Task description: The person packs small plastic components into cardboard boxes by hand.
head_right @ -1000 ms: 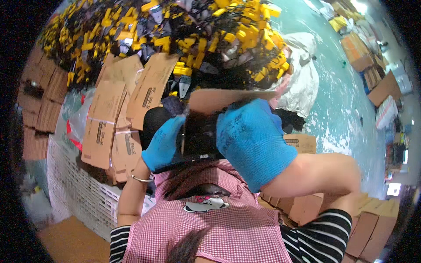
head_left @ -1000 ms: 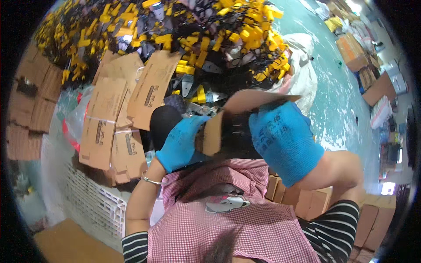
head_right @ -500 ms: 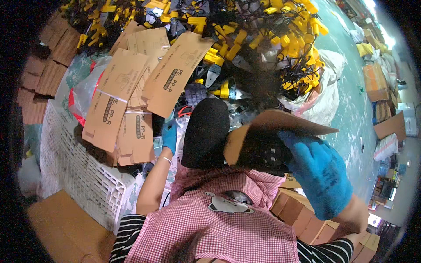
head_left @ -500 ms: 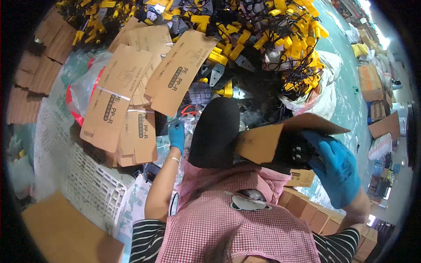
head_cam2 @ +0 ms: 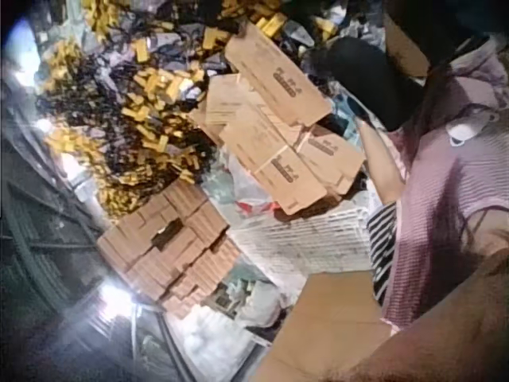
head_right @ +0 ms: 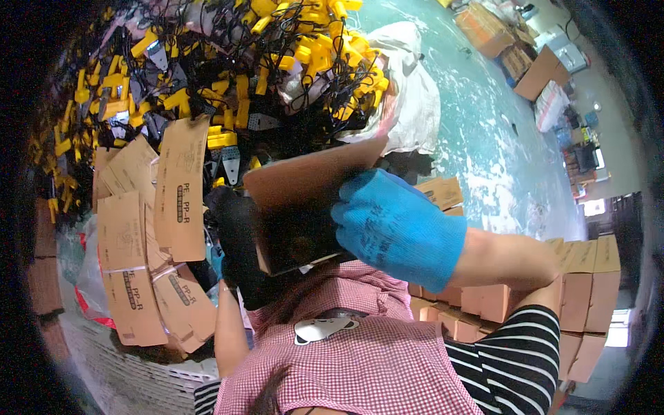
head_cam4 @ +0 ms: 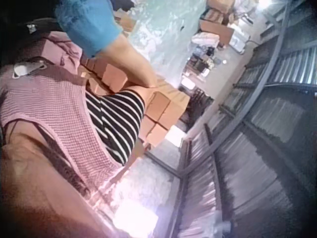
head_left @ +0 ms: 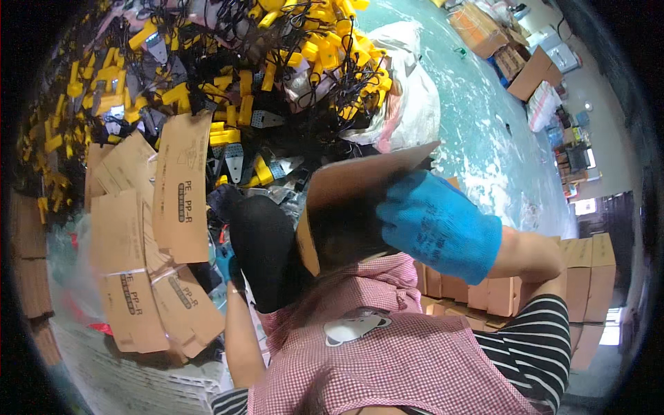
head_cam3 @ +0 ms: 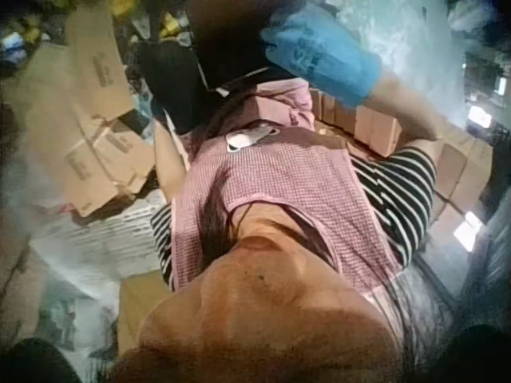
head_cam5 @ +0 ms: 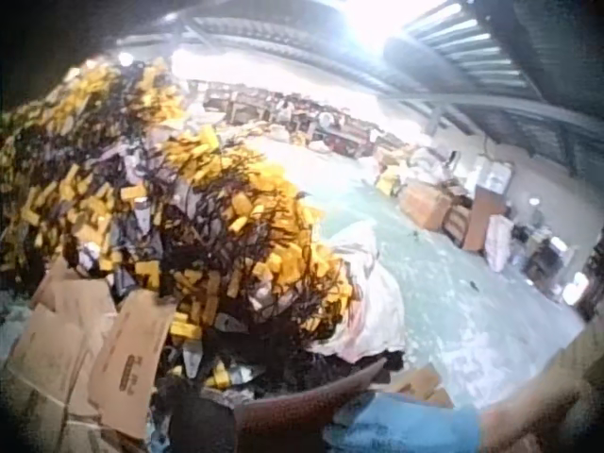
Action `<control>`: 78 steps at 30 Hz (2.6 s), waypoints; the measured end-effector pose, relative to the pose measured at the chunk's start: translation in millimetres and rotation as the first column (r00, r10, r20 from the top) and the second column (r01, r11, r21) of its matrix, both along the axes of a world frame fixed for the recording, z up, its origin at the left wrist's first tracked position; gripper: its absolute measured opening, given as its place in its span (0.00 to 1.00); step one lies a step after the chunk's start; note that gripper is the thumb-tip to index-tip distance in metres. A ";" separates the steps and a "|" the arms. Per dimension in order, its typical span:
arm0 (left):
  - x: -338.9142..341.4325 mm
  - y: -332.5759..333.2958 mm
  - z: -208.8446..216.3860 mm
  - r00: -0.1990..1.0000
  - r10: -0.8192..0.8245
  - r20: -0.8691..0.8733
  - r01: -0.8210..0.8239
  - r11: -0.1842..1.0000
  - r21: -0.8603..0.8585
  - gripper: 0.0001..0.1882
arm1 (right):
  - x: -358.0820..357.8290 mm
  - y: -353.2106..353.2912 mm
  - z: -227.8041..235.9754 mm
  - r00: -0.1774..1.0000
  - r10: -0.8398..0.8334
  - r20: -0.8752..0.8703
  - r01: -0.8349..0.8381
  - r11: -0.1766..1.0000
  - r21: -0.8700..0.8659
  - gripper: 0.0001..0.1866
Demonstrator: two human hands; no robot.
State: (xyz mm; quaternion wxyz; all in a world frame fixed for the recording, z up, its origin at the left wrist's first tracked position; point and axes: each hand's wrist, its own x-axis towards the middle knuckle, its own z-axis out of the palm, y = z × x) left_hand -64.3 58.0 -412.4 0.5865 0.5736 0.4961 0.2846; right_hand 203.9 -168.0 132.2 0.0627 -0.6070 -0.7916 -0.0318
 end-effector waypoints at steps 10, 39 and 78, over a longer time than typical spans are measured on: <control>49.5 -55.4 464.6 0.880 -0.475 -0.013 0.032 0.032 0.999 0.08 | 10.2 -37.5 -0.7 0.963 -0.091 -0.255 0.108 0.993 0.055 0.19; 107.8 -119.1 421.5 0.678 -0.436 0.591 0.432 0.888 0.159 0.33 | 23.3 -40.6 -100.4 -0.594 0.242 -0.768 0.422 0.906 -0.041 0.53; 89.4 -25.0 462.4 0.587 -0.807 -0.063 0.589 0.372 0.717 0.20 | 10.0 6.5 -72.3 0.863 -0.105 -0.495 0.284 0.910 0.303 0.19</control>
